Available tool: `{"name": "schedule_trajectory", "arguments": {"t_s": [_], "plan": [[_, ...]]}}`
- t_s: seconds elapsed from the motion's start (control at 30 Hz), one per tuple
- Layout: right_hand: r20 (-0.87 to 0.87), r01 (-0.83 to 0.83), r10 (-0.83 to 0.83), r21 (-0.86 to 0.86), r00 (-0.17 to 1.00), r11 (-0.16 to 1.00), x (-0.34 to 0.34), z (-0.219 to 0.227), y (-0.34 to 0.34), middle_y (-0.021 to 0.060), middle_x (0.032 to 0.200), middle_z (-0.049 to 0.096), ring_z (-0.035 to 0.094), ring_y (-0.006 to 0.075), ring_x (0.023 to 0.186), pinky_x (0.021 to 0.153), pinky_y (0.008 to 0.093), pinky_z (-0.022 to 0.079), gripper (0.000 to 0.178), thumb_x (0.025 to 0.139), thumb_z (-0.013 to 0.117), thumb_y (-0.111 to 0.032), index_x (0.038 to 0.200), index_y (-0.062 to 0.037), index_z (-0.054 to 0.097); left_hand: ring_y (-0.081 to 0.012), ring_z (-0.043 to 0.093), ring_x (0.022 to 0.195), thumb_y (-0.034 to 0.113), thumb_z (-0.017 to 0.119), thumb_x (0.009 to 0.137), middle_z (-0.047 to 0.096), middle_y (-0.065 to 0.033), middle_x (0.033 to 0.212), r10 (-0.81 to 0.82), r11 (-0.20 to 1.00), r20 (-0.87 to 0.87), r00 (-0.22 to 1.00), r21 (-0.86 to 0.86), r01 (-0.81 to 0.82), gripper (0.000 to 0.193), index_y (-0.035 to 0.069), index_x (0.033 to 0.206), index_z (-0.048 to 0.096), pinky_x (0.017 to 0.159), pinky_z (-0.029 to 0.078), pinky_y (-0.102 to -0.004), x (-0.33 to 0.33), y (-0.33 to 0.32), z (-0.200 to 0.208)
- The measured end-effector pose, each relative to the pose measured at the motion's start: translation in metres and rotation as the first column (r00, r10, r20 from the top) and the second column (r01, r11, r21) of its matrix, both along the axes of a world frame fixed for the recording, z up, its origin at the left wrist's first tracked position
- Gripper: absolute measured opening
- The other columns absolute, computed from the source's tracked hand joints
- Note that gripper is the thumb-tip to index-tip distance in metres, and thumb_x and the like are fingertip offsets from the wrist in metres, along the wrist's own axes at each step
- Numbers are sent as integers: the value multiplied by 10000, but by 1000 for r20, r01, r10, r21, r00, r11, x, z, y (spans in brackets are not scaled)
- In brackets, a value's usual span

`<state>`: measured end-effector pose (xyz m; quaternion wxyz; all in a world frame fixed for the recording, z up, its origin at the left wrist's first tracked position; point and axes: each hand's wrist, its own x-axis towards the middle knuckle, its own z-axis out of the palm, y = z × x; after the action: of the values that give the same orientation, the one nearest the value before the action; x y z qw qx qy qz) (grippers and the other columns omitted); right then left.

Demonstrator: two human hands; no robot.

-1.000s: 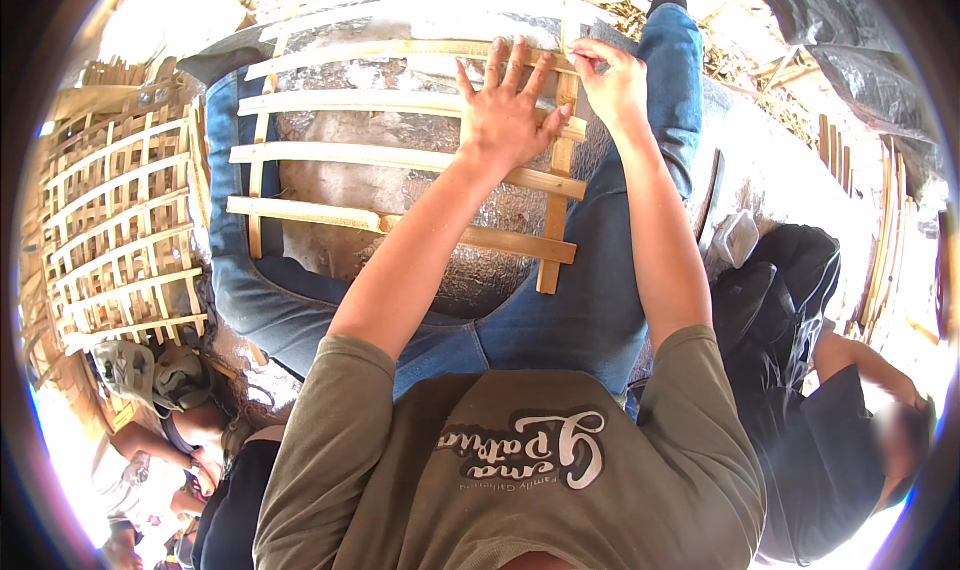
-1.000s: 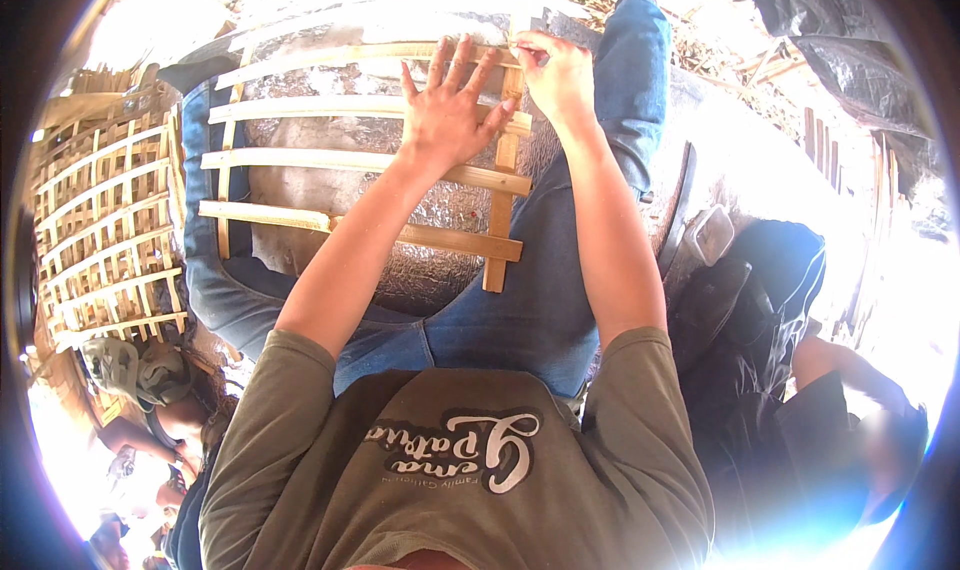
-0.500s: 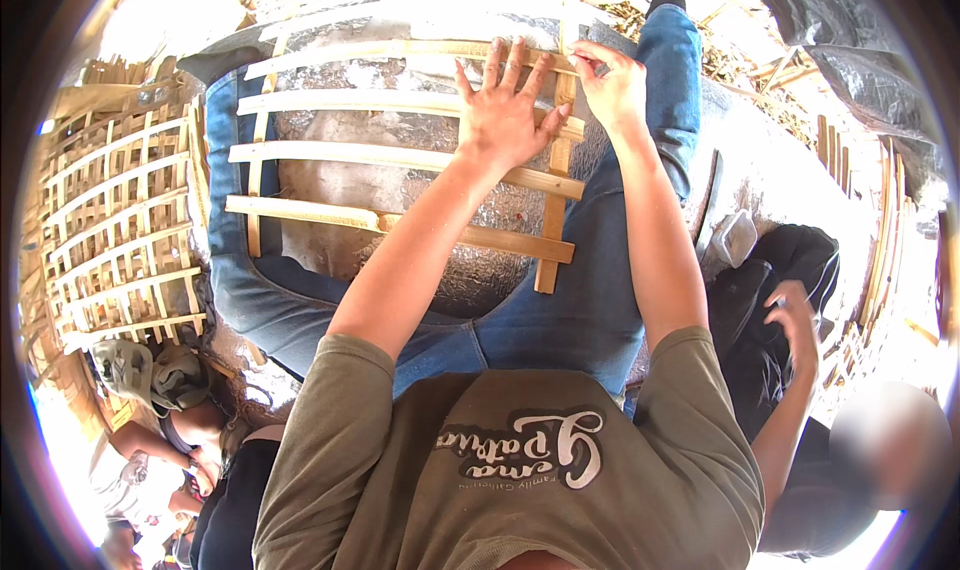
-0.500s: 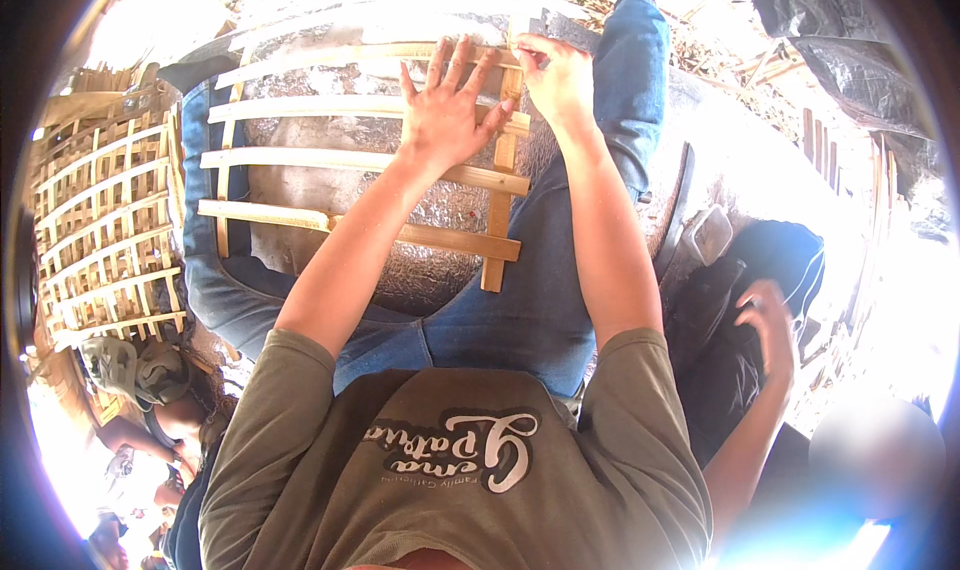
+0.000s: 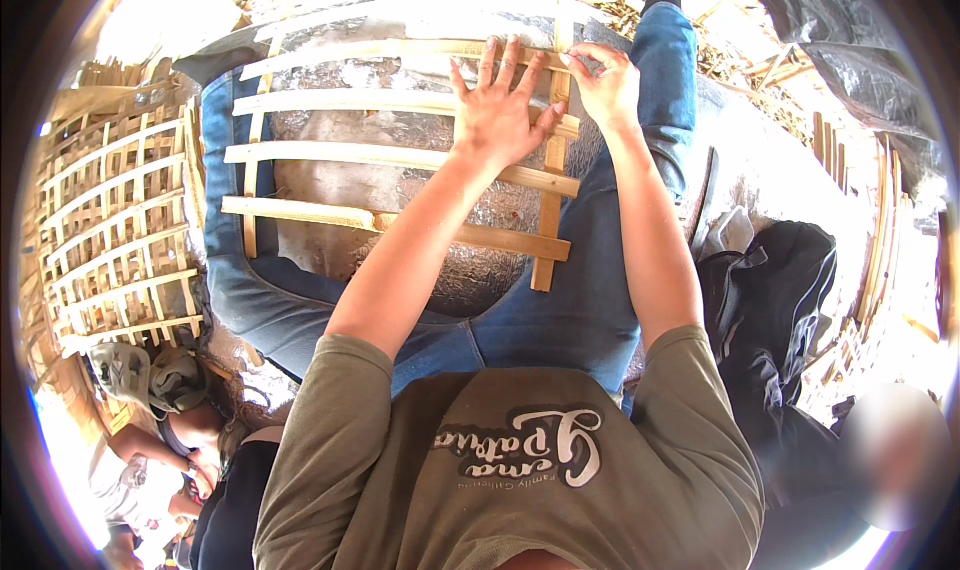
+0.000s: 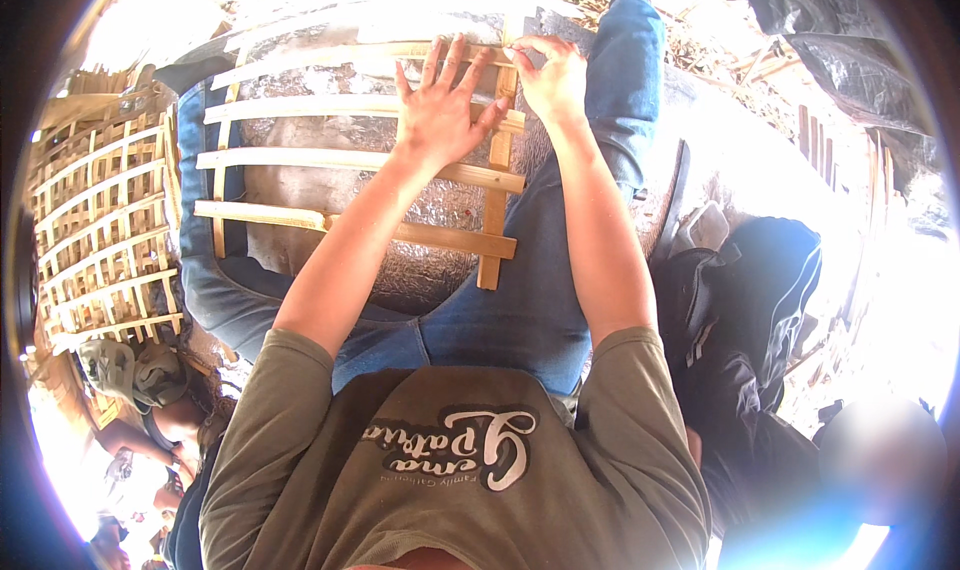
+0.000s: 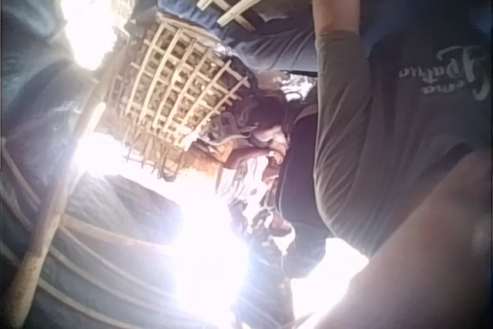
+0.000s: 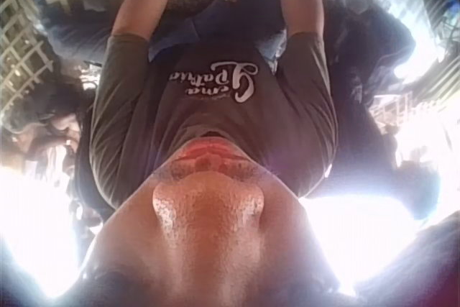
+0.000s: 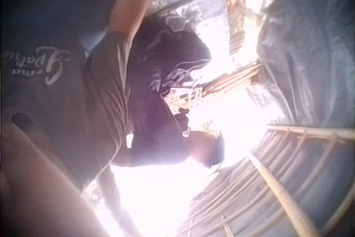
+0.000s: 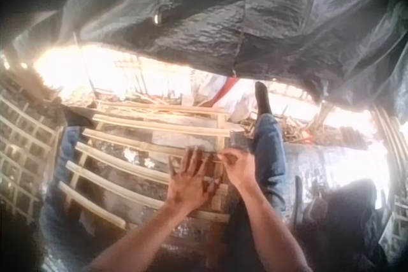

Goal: The person sits on the ground and assembles a wooden lattice structure by hand. They place thin wooden slats across a frame and secure them using a hammer and nails.

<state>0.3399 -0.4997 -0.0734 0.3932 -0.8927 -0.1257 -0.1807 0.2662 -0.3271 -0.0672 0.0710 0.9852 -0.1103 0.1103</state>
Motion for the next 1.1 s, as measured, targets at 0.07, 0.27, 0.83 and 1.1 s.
{"name": "schedule_trajectory", "arguments": {"t_s": [0.07,0.27,0.83,1.1], "plan": [[15,-1,1,2,1000,1000,1,-2,-1,67,925,747,707,263,908,846,372,547,121,809,794,-216,881,-125,759,-359,201,1514,656,382,970,263,-138,1627,4,1000,5,1000,-2,-3,725,241,1561,318,1116,174,-760,0,0,0],[-71,39,-36,45,997,998,2,-6,-1,80,945,746,707,269,915,824,367,552,127,816,795,-225,882,-122,756,-355,216,1511,654,397,966,261,-137,1628,9,1000,-5,1000,-2,-9,720,255,1559,316,1110,178,-765,0,-1,-1],[-110,22,-17,47,994,999,-3,-1,3,65,892,767,730,146,713,684,269,585,121,853,763,-168,943,-86,774,-373,205,1511,651,385,973,242,-139,1633,8,998,-56,998,61,-4,738,231,1571,284,1100,169,-780,1,0,2],[-46,10,-8,41,999,999,-4,0,2,53,850,765,703,129,646,632,262,548,98,850,766,-175,920,-109,784,-338,400,1413,508,552,963,470,-137,1492,-6,981,2,1000,-196,6,597,144,1432,492,1108,157,-775,18,5,6]]}}
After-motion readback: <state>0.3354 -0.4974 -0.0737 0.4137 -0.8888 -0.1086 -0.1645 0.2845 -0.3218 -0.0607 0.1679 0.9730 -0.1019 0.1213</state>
